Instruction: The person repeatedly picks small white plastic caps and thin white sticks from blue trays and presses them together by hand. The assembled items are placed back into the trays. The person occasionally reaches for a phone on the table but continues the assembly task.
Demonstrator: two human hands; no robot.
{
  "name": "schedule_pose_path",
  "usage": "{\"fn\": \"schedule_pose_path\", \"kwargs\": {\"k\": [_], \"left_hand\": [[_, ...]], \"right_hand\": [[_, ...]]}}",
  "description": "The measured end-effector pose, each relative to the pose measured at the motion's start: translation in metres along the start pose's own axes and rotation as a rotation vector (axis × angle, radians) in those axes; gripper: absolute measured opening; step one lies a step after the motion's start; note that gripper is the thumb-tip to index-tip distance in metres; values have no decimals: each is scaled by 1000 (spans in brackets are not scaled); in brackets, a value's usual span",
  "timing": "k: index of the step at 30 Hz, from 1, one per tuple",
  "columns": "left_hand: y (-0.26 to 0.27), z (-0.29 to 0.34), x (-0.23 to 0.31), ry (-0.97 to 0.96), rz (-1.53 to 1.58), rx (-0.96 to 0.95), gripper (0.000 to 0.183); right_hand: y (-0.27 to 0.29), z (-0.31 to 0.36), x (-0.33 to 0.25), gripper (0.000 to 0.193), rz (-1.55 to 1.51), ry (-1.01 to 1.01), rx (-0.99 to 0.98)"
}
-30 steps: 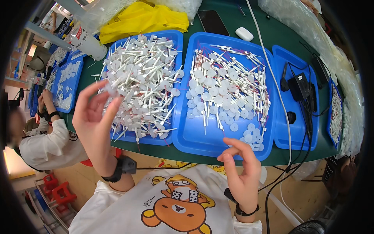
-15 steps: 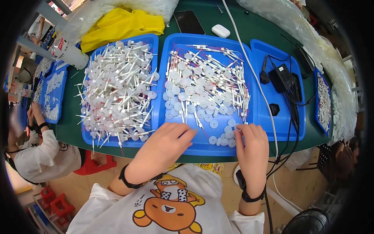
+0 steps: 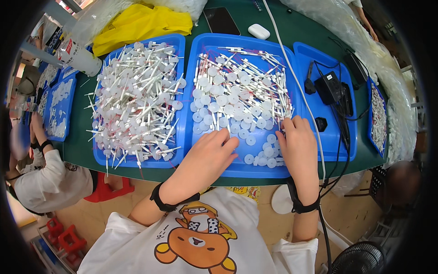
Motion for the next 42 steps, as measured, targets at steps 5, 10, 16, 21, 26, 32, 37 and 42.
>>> {"fn": "schedule_pose_path", "kwargs": {"k": [5,10,16,21,26,32,37,42], "left_hand": [[2,-1,3,-15,-8,-10,26],[1,1,-1,-9,-21,22,28],[5,1,0,-8,19,71,28],[5,-1,4,-12,-49,78,28],[-3,-12,30,-139,-132,134,24],[-30,-27,42,-198,-140,-17,13],[-23,-25,45,-182,-135,-54,16],[14,-16,36,-107,254,7,18]], "right_hand": [[7,2,4,19,-79,-76,57],[22,12,16,16,-247,-206,190],[15,24,35,12,-535,-294,283],[-7,30,40,12,-976,-381,106],[-7,41,23,11,-1137,-385,-7],[6,54,22,9,-1181,-348,77],[6,66,38,12,-1266,-333,173],[17,67,22,18,-1262,-269,245]]}}
Point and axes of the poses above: each hand's wrist, its own z-axis away from the middle knuckle, its own y-axis out of the back of the hand, x = y × z, the point moved 10 cm from there along -z, towards the middle knuckle, and after that the axes turned 6 degrees about -x, right-handed, at the moved point
